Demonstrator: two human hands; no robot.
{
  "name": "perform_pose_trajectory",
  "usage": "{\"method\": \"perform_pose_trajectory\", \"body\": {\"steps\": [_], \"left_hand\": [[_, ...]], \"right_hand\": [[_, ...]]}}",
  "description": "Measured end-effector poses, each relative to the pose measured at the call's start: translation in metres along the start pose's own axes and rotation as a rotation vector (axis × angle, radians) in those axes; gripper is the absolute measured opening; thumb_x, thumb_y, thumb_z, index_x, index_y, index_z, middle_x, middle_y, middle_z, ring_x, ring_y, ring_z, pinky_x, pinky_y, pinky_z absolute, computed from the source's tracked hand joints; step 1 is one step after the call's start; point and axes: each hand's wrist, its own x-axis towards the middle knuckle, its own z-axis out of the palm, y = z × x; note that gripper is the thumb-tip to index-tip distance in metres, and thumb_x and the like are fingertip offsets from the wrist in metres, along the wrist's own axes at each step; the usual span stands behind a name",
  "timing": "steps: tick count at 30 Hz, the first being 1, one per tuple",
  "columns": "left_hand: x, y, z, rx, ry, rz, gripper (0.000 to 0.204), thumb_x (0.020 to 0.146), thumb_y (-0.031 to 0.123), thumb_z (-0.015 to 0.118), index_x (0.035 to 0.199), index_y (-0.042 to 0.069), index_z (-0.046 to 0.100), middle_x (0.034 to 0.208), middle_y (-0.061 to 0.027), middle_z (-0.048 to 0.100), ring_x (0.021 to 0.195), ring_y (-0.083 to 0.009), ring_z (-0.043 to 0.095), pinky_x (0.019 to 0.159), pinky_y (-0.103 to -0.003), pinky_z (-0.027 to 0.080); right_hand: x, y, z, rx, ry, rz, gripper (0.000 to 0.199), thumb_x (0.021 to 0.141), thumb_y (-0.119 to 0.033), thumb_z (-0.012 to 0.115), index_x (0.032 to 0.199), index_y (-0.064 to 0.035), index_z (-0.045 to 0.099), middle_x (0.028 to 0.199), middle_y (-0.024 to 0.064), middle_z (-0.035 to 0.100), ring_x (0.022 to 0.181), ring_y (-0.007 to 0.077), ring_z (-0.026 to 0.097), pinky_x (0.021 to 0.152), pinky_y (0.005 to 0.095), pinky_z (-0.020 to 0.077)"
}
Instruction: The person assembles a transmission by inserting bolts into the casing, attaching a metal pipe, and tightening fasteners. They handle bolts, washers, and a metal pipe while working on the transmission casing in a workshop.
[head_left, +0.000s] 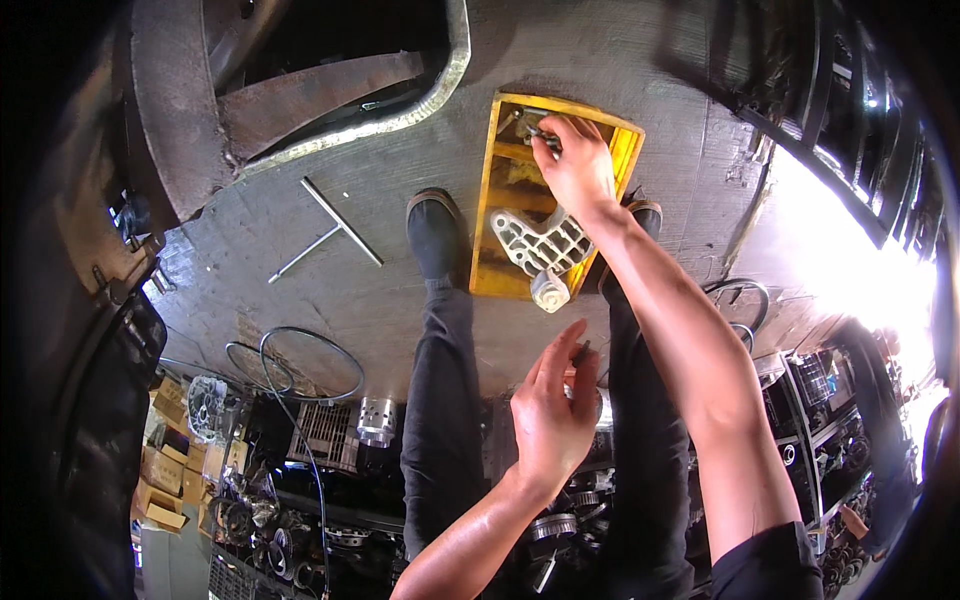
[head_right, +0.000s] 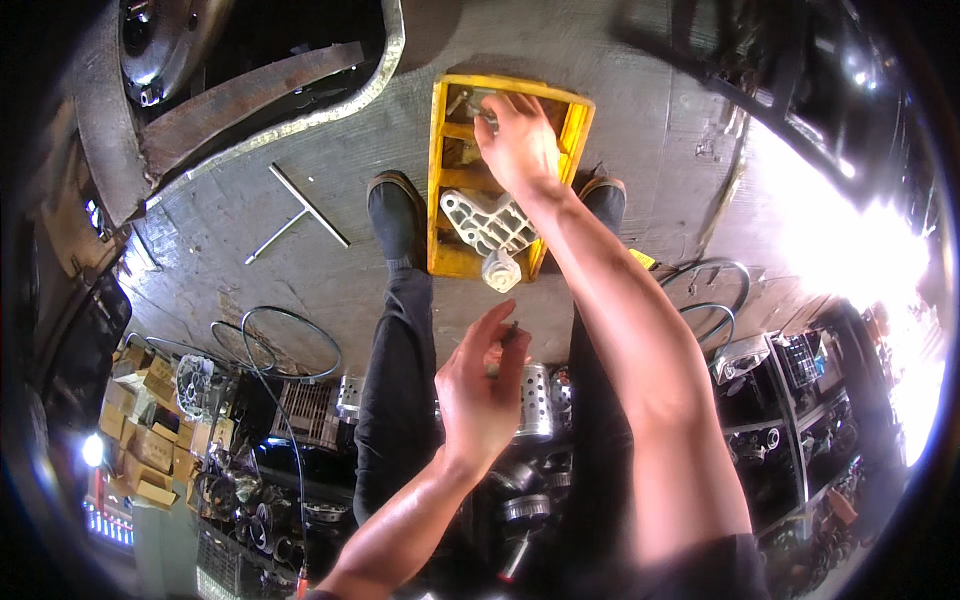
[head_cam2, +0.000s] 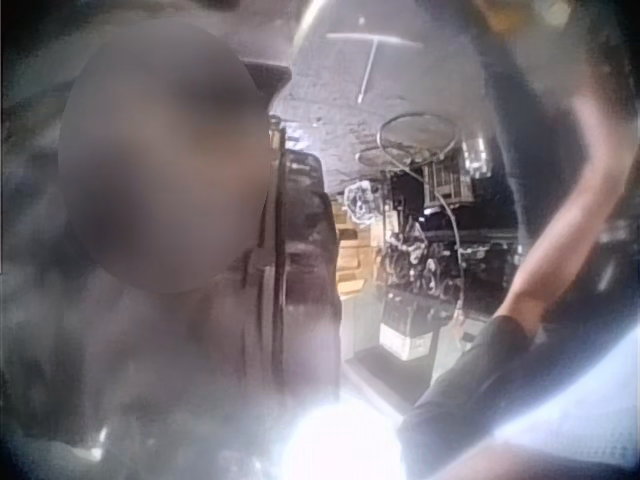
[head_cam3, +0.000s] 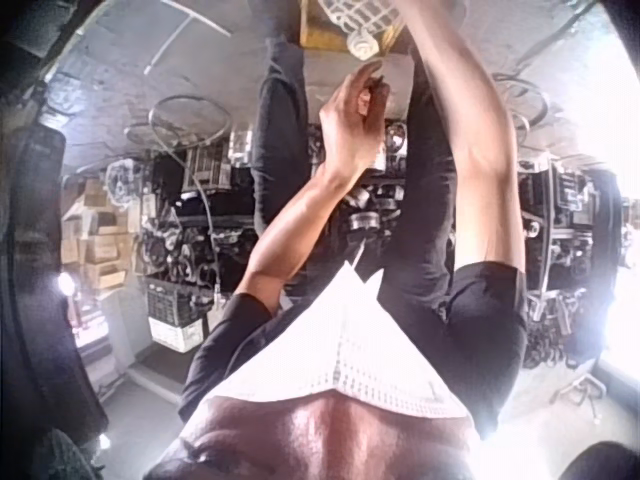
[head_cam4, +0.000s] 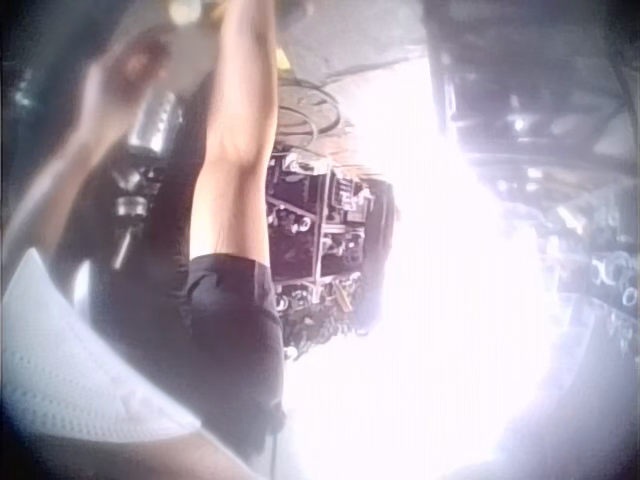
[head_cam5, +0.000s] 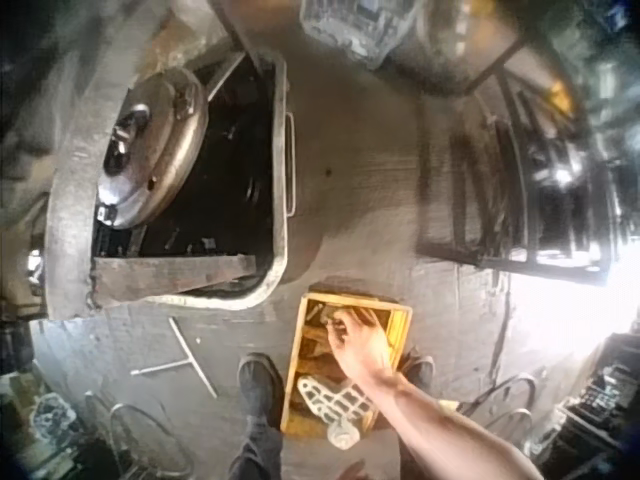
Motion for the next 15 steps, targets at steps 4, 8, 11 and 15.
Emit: {"method": "perform_pose_trajectory", "body": {"steps": [4, 8, 11, 15], "left_hand": [[0.001, -0.004, 0.002, -0.017, -0.015, -0.014, 0.034, 0.097, 0.004, 0.066, 0.131, 0.002, 0.062, 0.094, -0.0139, 0.074, 0.080, -0.0195, 0.074, 0.074, -0.032, 0.058], [0.003, -0.013, 0.008, -0.029, 0.024, 0.023, 0.037, 0.098, 0.002, 0.064, 0.135, 0.005, 0.060, 0.094, -0.0139, 0.072, 0.077, -0.0169, 0.071, 0.071, -0.031, 0.057], [0.002, -0.015, 0.006, -0.178, 0.031, -0.034, 0.038, 0.098, 0.000, 0.064, 0.135, 0.009, 0.061, 0.090, -0.0142, 0.070, 0.076, -0.0180, 0.068, 0.069, -0.031, 0.055], [-0.017, -0.009, -0.017, -0.163, 0.014, 0.012, 0.031, 0.101, 0.001, 0.060, 0.131, 0.006, 0.063, 0.097, -0.0091, 0.071, 0.075, -0.0117, 0.067, 0.070, -0.027, 0.057]], "right_hand": [[-0.026, -0.012, -0.037, 0.307, -0.148, 0.285, 0.020, 0.091, -0.014, 0.077, 0.107, -0.0041, 0.072, 0.088, 0.0057, 0.074, 0.074, 0.0083, 0.067, 0.066, 0.0251, 0.0562], [-0.050, -0.023, -0.086, 0.549, -0.295, 0.496, 0.020, 0.091, -0.015, 0.076, 0.108, -0.0050, 0.070, 0.087, 0.0068, 0.076, 0.079, 0.0091, 0.070, 0.069, 0.0260, 0.0573], [-0.068, -0.044, -0.124, 0.784, -0.322, 0.749, 0.019, 0.093, -0.008, 0.075, 0.108, 0.0003, 0.067, 0.093, 0.0019, 0.073, 0.083, 0.0057, 0.065, 0.074, 0.0229, 0.0522], [-0.093, -0.082, -0.196, 0.891, -0.366, 0.800, 0.017, 0.091, -0.002, 0.074, 0.106, -0.0016, 0.065, 0.085, -0.0008, 0.065, 0.074, 0.0046, 0.058, 0.067, 0.0206, 0.0479]]}}
